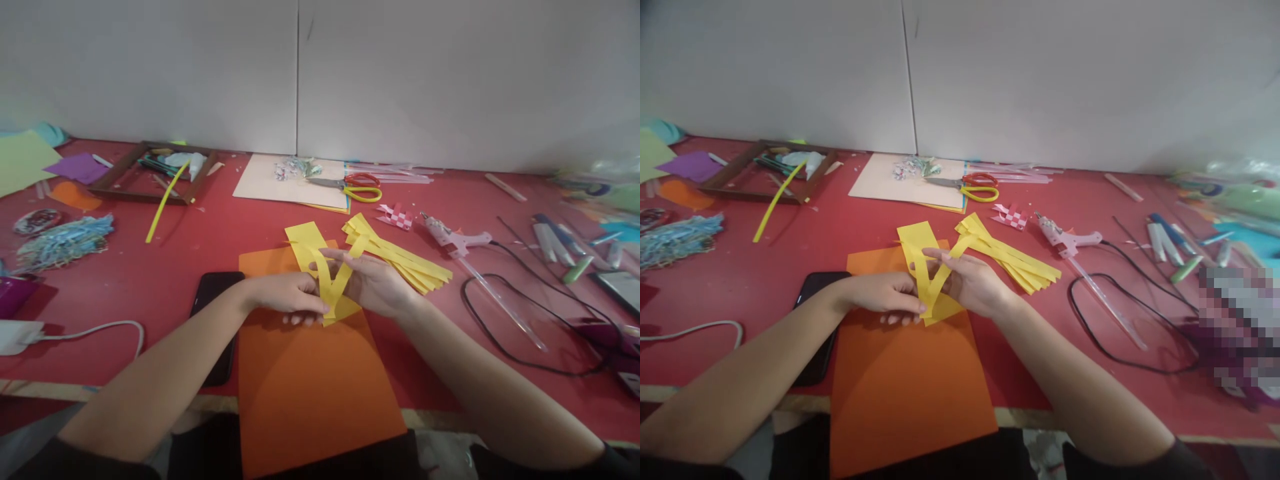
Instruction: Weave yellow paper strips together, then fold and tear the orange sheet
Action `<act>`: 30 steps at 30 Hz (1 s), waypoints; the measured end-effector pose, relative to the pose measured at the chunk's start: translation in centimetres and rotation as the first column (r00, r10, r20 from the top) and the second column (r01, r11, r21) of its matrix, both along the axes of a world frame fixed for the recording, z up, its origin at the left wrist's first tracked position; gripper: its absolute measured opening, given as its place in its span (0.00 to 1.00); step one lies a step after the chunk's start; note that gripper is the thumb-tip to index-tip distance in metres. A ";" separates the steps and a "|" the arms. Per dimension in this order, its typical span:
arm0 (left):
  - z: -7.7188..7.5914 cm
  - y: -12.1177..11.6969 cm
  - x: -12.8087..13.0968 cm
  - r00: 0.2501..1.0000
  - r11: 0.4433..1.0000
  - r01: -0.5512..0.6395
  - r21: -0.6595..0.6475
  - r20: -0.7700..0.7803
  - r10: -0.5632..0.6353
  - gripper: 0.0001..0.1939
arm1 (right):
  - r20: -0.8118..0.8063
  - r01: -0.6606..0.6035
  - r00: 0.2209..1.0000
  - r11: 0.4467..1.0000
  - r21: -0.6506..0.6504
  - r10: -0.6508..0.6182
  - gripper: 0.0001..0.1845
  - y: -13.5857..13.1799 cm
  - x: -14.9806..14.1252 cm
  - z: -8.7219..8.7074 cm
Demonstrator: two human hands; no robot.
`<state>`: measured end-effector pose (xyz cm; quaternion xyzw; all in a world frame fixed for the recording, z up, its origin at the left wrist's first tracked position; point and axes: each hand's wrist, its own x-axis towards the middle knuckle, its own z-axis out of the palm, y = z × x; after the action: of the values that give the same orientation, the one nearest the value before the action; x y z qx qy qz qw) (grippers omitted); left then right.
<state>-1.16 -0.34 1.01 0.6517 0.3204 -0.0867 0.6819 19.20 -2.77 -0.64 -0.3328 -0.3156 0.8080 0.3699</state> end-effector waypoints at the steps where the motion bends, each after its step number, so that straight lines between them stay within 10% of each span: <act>1: 0.1 0.0 0.0 1.000 1.000 -0.006 -0.003 0.003 0.006 0.15 | 0.018 0.006 1.000 1.000 -0.009 -0.006 0.19 0.0 0.1 0.0; 11: 1.0 0.1 -0.5 0.993 0.993 -0.116 -0.007 -0.025 0.116 0.10 | 0.317 0.104 0.931 0.963 0.247 -0.182 0.18 0.2 -0.3 -0.5; 21: 0.7 0.0 -0.8 0.947 0.950 -0.313 0.014 0.075 0.311 0.14 | 0.135 0.236 0.945 0.907 0.349 -0.298 0.20 0.6 0.3 -0.4; 30: 1.0 -0.4 -0.5 0.968 0.973 -0.210 -0.093 0.120 0.220 0.18 | 0.240 0.344 0.831 0.803 0.486 -0.502 0.16 0.2 0.4 -0.8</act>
<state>-1.68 -0.75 2.03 0.5896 0.3403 0.0176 0.7323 19.56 -2.60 -1.43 -0.4483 -0.4607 0.5404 0.5429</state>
